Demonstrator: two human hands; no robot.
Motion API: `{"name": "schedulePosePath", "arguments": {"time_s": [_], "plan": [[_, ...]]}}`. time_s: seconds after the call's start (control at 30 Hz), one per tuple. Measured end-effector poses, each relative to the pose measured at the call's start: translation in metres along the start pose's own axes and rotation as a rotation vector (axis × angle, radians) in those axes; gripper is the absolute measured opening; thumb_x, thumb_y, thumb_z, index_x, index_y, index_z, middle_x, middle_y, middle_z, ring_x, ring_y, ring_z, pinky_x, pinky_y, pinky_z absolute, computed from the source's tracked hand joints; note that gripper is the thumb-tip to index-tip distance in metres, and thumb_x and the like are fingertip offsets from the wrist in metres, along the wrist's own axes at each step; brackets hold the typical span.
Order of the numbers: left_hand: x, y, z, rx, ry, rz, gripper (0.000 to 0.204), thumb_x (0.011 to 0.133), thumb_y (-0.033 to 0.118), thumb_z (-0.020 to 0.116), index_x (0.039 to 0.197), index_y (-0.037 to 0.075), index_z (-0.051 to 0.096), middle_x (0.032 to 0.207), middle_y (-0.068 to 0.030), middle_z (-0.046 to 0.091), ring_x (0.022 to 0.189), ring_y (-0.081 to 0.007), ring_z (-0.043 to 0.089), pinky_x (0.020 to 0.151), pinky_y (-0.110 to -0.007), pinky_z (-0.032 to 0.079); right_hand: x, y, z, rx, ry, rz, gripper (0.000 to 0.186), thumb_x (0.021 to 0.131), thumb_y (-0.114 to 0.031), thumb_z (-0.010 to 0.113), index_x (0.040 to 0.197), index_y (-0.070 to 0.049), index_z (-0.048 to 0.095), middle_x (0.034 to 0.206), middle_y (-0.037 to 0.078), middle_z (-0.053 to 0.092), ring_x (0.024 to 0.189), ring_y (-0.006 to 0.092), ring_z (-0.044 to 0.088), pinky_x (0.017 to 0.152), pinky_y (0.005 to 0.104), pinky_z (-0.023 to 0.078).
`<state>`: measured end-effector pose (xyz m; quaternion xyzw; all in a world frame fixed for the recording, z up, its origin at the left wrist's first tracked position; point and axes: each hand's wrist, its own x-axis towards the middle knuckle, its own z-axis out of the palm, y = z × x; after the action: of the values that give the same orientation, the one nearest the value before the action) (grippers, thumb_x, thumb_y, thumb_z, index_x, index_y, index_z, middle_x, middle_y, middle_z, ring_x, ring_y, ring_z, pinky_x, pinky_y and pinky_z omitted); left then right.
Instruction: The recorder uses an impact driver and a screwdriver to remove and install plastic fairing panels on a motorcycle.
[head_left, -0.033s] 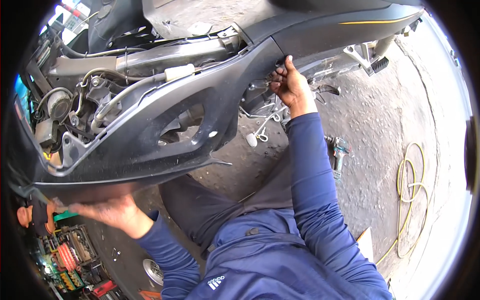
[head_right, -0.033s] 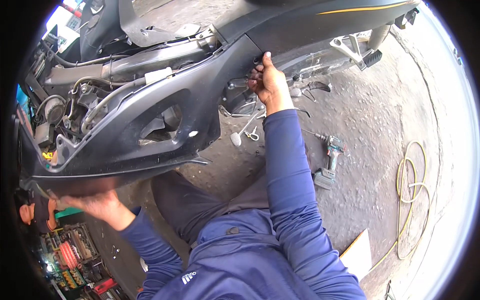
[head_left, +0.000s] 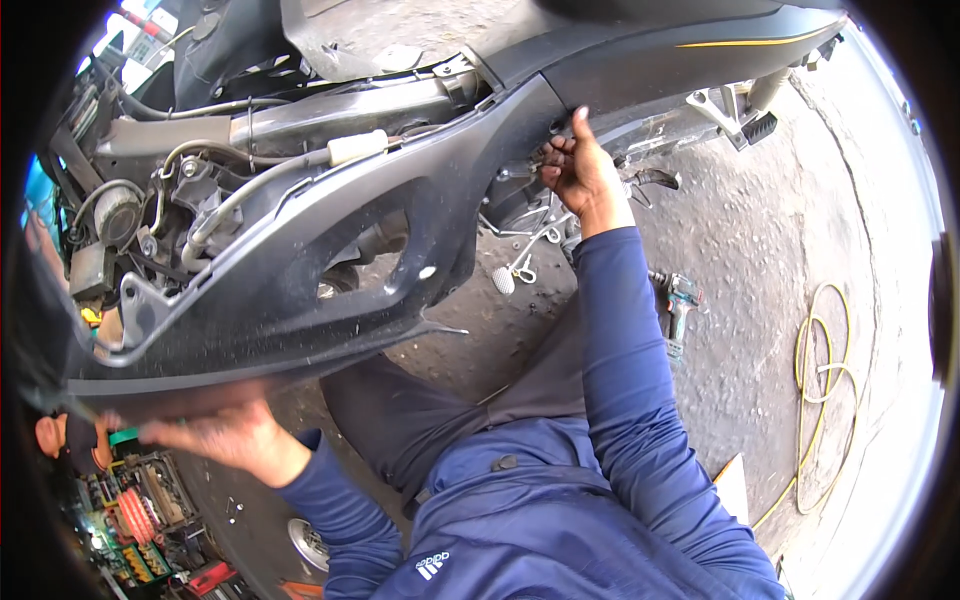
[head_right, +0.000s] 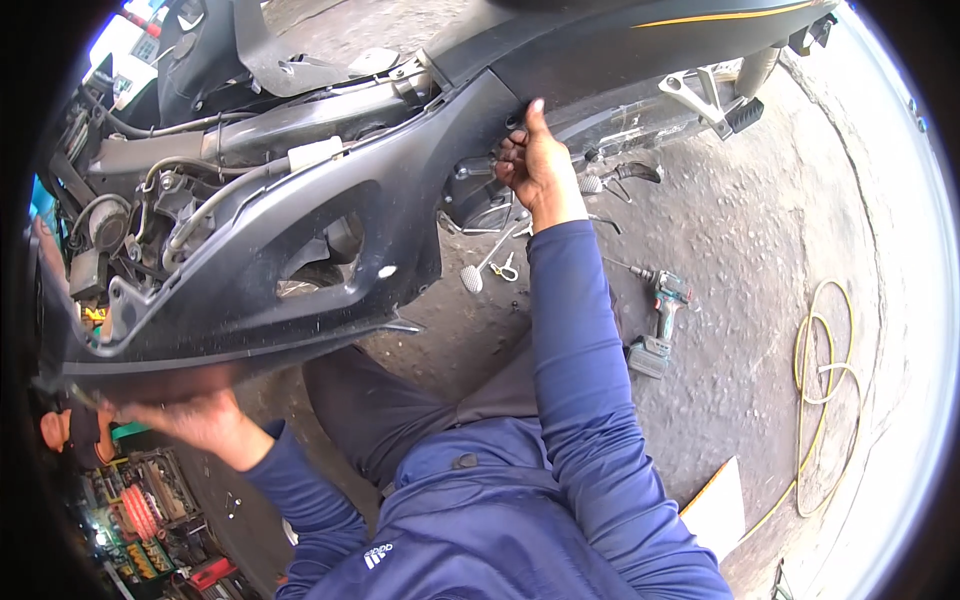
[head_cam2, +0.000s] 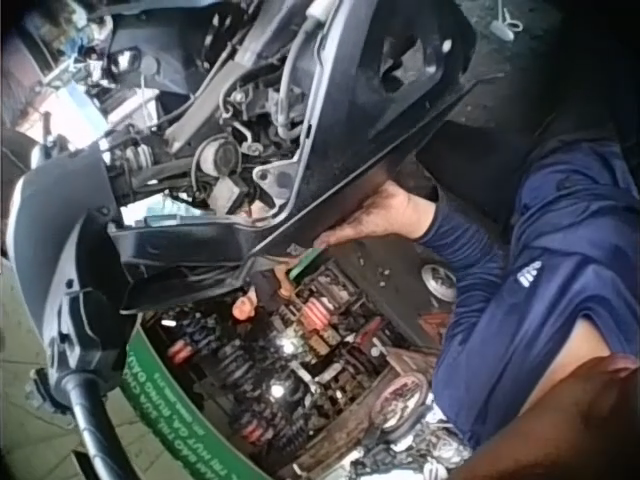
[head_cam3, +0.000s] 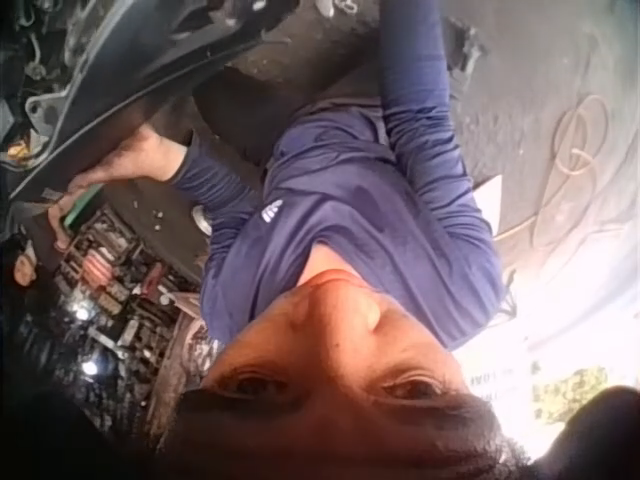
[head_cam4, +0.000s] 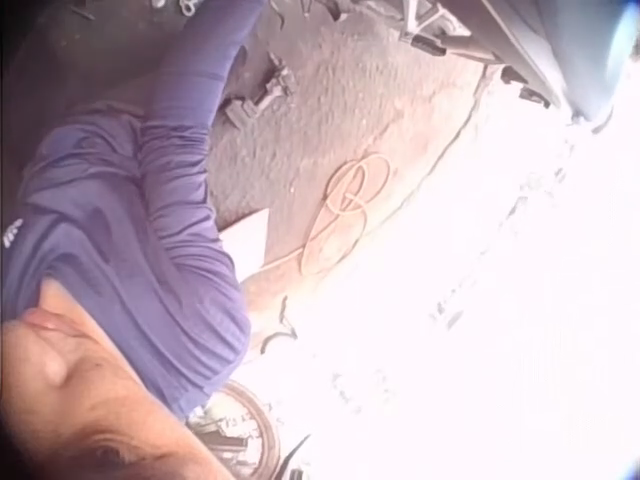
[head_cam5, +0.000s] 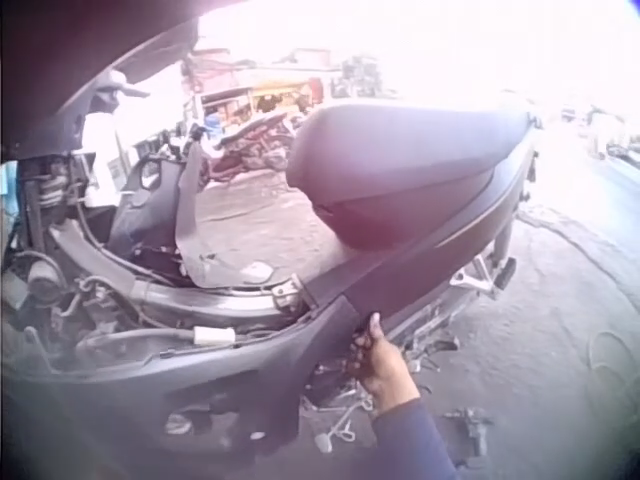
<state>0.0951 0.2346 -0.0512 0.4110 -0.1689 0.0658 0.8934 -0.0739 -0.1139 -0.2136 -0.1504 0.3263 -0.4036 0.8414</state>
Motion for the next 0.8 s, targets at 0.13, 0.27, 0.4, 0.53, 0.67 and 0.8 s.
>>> {"name": "schedulePosePath", "arguments": {"time_s": [0.13, 0.27, 0.4, 0.53, 0.67, 0.8], "plan": [[-0.019, 0.014, 0.009, 0.071, -0.012, 0.042, 0.068, 0.086, 0.059, 0.053, 0.144, 0.027, 0.035, 0.149, -0.0052, 0.034, 0.135, -0.0312, 0.035, 0.111, -0.059, 0.027, -0.011, -0.008, 0.009, -0.123, 0.036, 0.018, 0.057, 0.075, -0.059, 0.071, 0.075, -0.006, 0.048, 0.06, 0.001, 0.043, 0.048, 0.0106, 0.042, 0.042, 0.0235, 0.033], [-0.014, 0.014, 0.01, 0.107, 0.033, 0.043, 0.064, 0.089, 0.059, 0.047, 0.145, 0.031, 0.032, 0.151, -0.0036, 0.031, 0.136, -0.0307, 0.033, 0.111, -0.059, 0.026, -0.016, -0.008, 0.015, -0.343, 0.168, -0.099, 0.06, 0.075, -0.059, 0.072, 0.076, -0.003, 0.05, 0.059, 0.001, 0.043, 0.045, 0.0111, 0.043, 0.037, 0.0244, 0.031], [-0.022, 0.019, 0.018, 0.077, -0.061, 0.054, 0.056, 0.091, 0.059, 0.043, 0.143, 0.039, 0.033, 0.152, 0.0009, 0.029, 0.136, -0.0311, 0.032, 0.111, -0.057, 0.026, -0.021, -0.017, 0.009, -0.365, 0.14, -0.093, 0.06, 0.075, -0.058, 0.072, 0.075, -0.002, 0.052, 0.056, 0.001, 0.045, 0.044, 0.0115, 0.044, 0.036, 0.0239, 0.032], [-0.043, 0.035, 0.051, 0.139, 0.205, 0.012, 0.068, 0.089, 0.06, 0.046, 0.145, 0.024, 0.033, 0.152, -0.0076, 0.027, 0.136, -0.0339, 0.029, 0.113, -0.059, 0.02, -0.023, -0.012, 0.016, -0.407, 0.153, -0.087, 0.054, 0.077, -0.058, 0.068, 0.06, -0.013, 0.044, 0.052, 0.0, 0.039, 0.042, 0.0099, 0.035, 0.04, 0.0234, 0.024], [-0.034, 0.043, 0.006, 0.098, 0.095, 0.001, 0.068, 0.09, 0.053, 0.051, 0.145, 0.018, 0.032, 0.152, -0.0104, 0.027, 0.136, -0.0352, 0.028, 0.112, -0.06, 0.02, -0.017, -0.012, 0.022, -0.371, 0.14, -0.056, 0.056, 0.076, -0.058, 0.069, 0.059, -0.019, 0.033, 0.048, -0.004, 0.025, 0.037, 0.0078, 0.024, 0.039, 0.0257, 0.017], [-0.008, 0.041, -0.037, -0.495, -0.608, -0.361, 0.063, 0.09, 0.049, 0.054, 0.139, 0.011, 0.041, 0.145, -0.0114, 0.038, 0.13, -0.0313, 0.04, 0.11, -0.053, 0.028, -0.016, -0.009, 0.027, -0.368, 0.211, -0.184, 0.059, 0.073, -0.062, 0.071, 0.072, -0.007, 0.05, 0.051, -0.003, 0.028, 0.039, 0.0083, 0.026, 0.039, 0.0263, 0.022]]}}
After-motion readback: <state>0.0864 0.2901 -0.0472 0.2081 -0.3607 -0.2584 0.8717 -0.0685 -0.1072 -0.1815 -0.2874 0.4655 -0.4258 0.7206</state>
